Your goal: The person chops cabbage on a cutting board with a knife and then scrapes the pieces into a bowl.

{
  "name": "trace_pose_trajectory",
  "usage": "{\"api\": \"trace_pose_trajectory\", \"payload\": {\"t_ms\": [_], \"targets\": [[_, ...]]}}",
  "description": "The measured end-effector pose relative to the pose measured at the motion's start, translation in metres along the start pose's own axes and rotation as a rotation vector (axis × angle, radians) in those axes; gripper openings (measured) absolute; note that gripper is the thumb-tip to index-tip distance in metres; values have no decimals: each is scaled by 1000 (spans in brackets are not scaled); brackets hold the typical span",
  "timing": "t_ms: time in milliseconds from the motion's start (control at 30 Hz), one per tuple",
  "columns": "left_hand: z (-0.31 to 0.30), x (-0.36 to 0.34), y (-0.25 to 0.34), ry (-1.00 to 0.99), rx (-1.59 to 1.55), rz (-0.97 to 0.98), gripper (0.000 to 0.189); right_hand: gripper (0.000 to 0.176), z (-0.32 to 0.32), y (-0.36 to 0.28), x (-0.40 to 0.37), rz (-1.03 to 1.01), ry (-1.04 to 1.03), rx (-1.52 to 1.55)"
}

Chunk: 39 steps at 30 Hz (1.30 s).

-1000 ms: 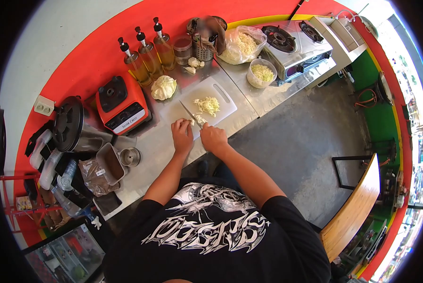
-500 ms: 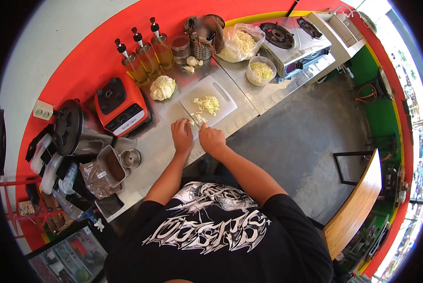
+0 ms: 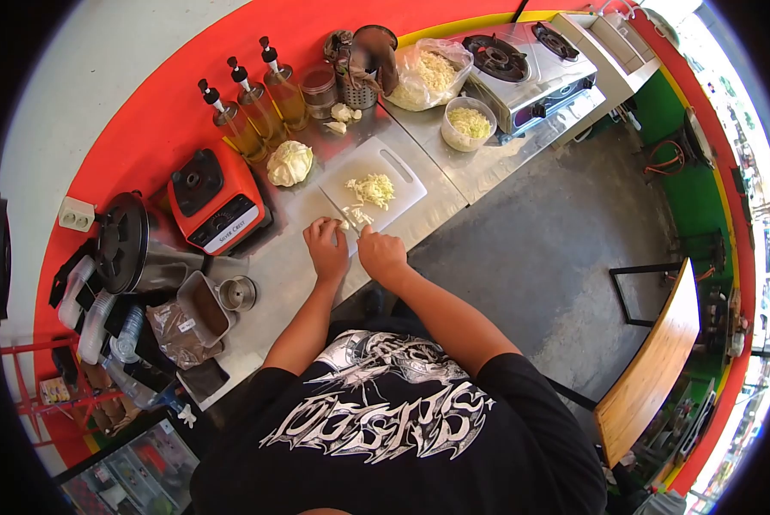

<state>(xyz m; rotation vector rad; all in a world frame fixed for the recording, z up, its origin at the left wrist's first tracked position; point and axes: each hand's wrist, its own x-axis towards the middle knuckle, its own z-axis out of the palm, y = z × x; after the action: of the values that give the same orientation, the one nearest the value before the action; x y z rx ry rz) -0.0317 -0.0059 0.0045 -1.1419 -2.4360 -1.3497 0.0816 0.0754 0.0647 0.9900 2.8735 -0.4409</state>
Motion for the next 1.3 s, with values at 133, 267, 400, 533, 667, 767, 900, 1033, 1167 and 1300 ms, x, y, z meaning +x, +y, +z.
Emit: {"api": "trace_pose_trajectory", "payload": {"t_ms": [133, 267, 400, 533, 667, 767, 900, 1033, 1167, 1300], "targets": [[2, 0, -2, 0, -17, -16, 17, 28, 11, -3, -23, 87, -54, 29], [2, 0, -2, -14, -18, -21, 17, 29, 14, -2, -13, 96, -60, 45], [2, 1, -2, 4, -21, -14, 16, 30, 0, 4, 13, 1, -7, 53], [2, 0, -2, 17, -10, 15, 14, 29, -5, 1, 4, -7, -13, 41], [3, 0, -3, 24, -34, -5, 14, 32, 13, -4, -16, 68, -52, 54], [2, 2, -2, 38, -46, -14, 10, 32, 19, -2, -12, 74, -33, 57], [0, 3, 1, 34, -65, -27, 10, 31, 8, 3, 11, 9, -20, 64], [0, 3, 1, 49, -76, -36, 11, 30, -5, 4, 6, -2, -57, 72], [4, 0, -4, 57, -102, -42, 11, 33, -3, -1, -12, 50, -131, 80], [2, 0, 3, 62, -152, -115, 10, 34, 7, 0, -3, 40, -133, 68]]}}
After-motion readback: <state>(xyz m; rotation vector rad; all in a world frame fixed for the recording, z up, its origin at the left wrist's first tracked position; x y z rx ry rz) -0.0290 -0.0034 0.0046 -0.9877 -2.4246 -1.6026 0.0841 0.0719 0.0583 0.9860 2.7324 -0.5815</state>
